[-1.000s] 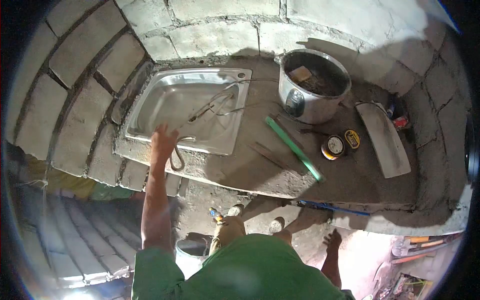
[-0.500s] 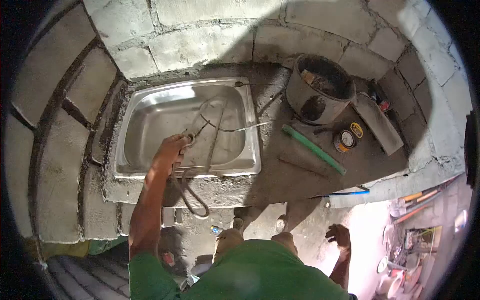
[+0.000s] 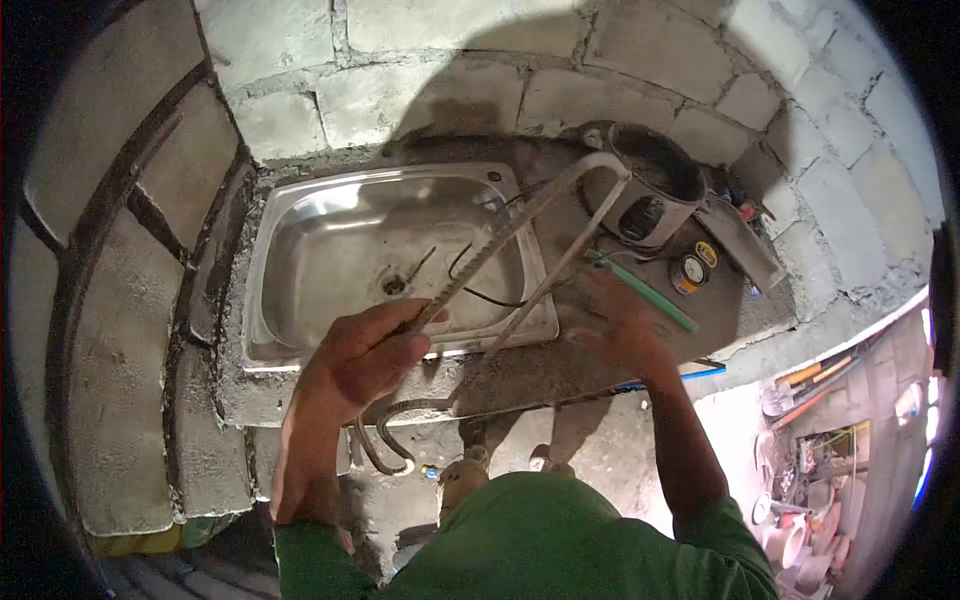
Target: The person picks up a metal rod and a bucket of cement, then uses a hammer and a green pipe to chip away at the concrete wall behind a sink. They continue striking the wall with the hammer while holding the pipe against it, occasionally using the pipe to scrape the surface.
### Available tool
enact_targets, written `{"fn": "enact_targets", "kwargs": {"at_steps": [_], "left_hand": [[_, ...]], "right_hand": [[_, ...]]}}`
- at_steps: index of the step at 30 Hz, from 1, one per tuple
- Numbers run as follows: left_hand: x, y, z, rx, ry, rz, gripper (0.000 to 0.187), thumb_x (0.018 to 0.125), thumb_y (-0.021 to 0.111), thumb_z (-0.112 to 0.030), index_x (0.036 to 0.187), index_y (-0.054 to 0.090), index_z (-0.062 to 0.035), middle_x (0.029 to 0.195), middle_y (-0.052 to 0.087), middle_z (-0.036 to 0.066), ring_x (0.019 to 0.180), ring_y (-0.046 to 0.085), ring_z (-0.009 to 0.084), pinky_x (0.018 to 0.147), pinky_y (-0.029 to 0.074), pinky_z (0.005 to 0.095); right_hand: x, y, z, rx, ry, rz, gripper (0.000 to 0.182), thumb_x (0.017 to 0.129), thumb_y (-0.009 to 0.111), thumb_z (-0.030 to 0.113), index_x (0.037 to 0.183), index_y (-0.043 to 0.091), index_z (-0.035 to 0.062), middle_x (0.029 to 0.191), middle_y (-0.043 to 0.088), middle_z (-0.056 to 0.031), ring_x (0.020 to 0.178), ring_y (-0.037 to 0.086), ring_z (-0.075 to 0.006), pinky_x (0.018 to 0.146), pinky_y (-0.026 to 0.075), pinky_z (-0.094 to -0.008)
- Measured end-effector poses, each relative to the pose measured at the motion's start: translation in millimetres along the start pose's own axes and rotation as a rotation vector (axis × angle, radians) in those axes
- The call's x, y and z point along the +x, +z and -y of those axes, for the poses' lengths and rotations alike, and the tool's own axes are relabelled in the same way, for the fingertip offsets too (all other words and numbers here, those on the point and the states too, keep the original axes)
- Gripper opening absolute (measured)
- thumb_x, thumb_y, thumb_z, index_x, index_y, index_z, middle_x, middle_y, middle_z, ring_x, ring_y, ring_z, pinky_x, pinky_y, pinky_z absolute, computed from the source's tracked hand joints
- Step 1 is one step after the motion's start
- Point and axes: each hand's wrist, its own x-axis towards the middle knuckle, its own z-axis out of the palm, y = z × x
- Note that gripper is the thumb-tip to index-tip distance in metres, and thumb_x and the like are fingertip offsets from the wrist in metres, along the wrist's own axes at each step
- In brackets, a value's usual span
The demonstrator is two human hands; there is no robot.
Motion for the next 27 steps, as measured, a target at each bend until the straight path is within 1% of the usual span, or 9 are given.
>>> {"fn": "enact_targets", "kwargs": {"at_steps": [5, 7, 8, 11, 15, 17, 21, 25, 27], "left_hand": [[-38, -24, 32, -0.525, 0.310, -0.040, 0.035, 0.086, 0.059, -0.008, 0.120, 0.058, 0.0019, 0.063, 0.047, -0.007, 0.050, 0.035, 0.0002, 0.044, 0.023, 0.0165], [-69, -32, 41, -0.262, 0.305, -0.346, 0.036, 0.088, 0.059, -0.007, 0.123, 0.056, 0.0006, 0.063, 0.049, -0.005, 0.048, 0.036, 0.0000, 0.040, 0.022, 0.0172], [-73, -45, 55, -0.260, 0.537, -0.247, 0.037, 0.090, 0.059, -0.008, 0.126, 0.056, -0.0049, 0.069, 0.055, -0.001, 0.047, 0.039, -0.0001, 0.036, 0.028, 0.0165], [-110, -57, 85, -0.540, 0.525, -0.380, 0.042, 0.089, 0.059, -0.007, 0.131, 0.052, -0.0080, 0.076, 0.061, 0.005, 0.048, 0.046, 0.0015, 0.039, 0.047, 0.0153], [-107, -43, 68, -0.466, 0.593, -0.377, 0.040, 0.091, 0.062, -0.015, 0.124, 0.051, 0.0057, 0.060, 0.046, 0.000, 0.043, 0.035, 0.0018, 0.033, 0.032, 0.0160], [-102, -34, 60, -0.437, 0.580, -0.328, 0.040, 0.091, 0.063, -0.018, 0.119, 0.052, 0.0080, 0.058, 0.041, -0.002, 0.041, 0.030, 0.0019, 0.032, 0.026, 0.0176], [-73, 0, 45, -0.356, 0.565, -0.170, 0.036, 0.089, 0.065, -0.024, 0.118, 0.060, -0.0025, 0.072, 0.063, 0.009, 0.042, 0.041, 0.0021, 0.033, 0.028, 0.0170], [-25, 62, 9, -0.416, 0.187, -0.172, 0.040, 0.086, 0.064, -0.025, 0.113, 0.062, 0.0042, 0.077, 0.064, 0.009, 0.047, 0.045, 0.0041, 0.040, 0.033, 0.0182], [1, 101, -19, -0.190, 0.190, -0.061, 0.039, 0.083, 0.065, -0.022, 0.112, 0.062, 0.0047, 0.068, 0.059, 0.004, 0.047, 0.043, 0.0038, 0.041, 0.033, 0.0181]], "right_hand": [[29, 64, -13, -0.254, 0.066, 0.215, 0.056, 0.089, 0.057, 0.039, 0.137, 0.045, 0.0111, 0.145, 0.037, -0.0164, 0.133, 0.035, -0.0366, 0.112, 0.022, -0.0525], [39, 66, -16, -0.272, -0.018, 0.218, 0.051, 0.090, 0.054, 0.036, 0.133, 0.047, 0.0084, 0.140, 0.042, -0.0180, 0.127, 0.041, -0.0372, 0.108, 0.029, -0.0517], [39, 59, -22, -0.298, -0.076, 0.215, 0.047, 0.092, 0.051, 0.034, 0.129, 0.050, 0.0057, 0.134, 0.047, -0.0196, 0.122, 0.047, -0.0379, 0.104, 0.036, -0.0509], [62, 27, -25, -0.461, -0.139, 0.393, 0.034, 0.089, 0.053, 0.024, 0.116, 0.055, 0.0038, 0.115, 0.057, -0.0204, 0.105, 0.057, -0.0370, 0.088, 0.048, -0.0476], [95, -57, -35, -0.687, -0.132, -0.359, 0.023, 0.080, 0.057, 0.007, 0.103, 0.058, 0.0028, 0.099, 0.061, -0.0194, 0.090, 0.062, -0.0349, 0.076, 0.051, -0.0450], [108, -111, -83, -0.541, 0.266, -0.548, 0.018, 0.080, 0.055, 0.005, 0.097, 0.060, 0.0058, 0.095, 0.063, -0.0161, 0.089, 0.063, -0.0346, 0.077, 0.050, -0.0448], [65, -157, -243, -0.579, 0.399, -0.990, 0.013, 0.079, 0.062, 0.016, 0.087, 0.062, 0.0065, 0.078, 0.063, -0.0120, 0.072, 0.062, -0.0331, 0.064, 0.048, -0.0405], [21, -143, -353, 0.065, 0.660, -0.809, 0.025, 0.075, 0.067, 0.017, 0.096, 0.062, 0.0048, 0.081, 0.062, -0.0100, 0.079, 0.062, -0.0323, 0.067, 0.049, -0.0401], [16, -141, -361, -0.374, 0.437, -0.629, 0.038, 0.072, 0.070, 0.018, 0.106, 0.060, 0.0042, 0.090, 0.062, -0.0114, 0.087, 0.061, -0.0316, 0.073, 0.049, -0.0401]]}}
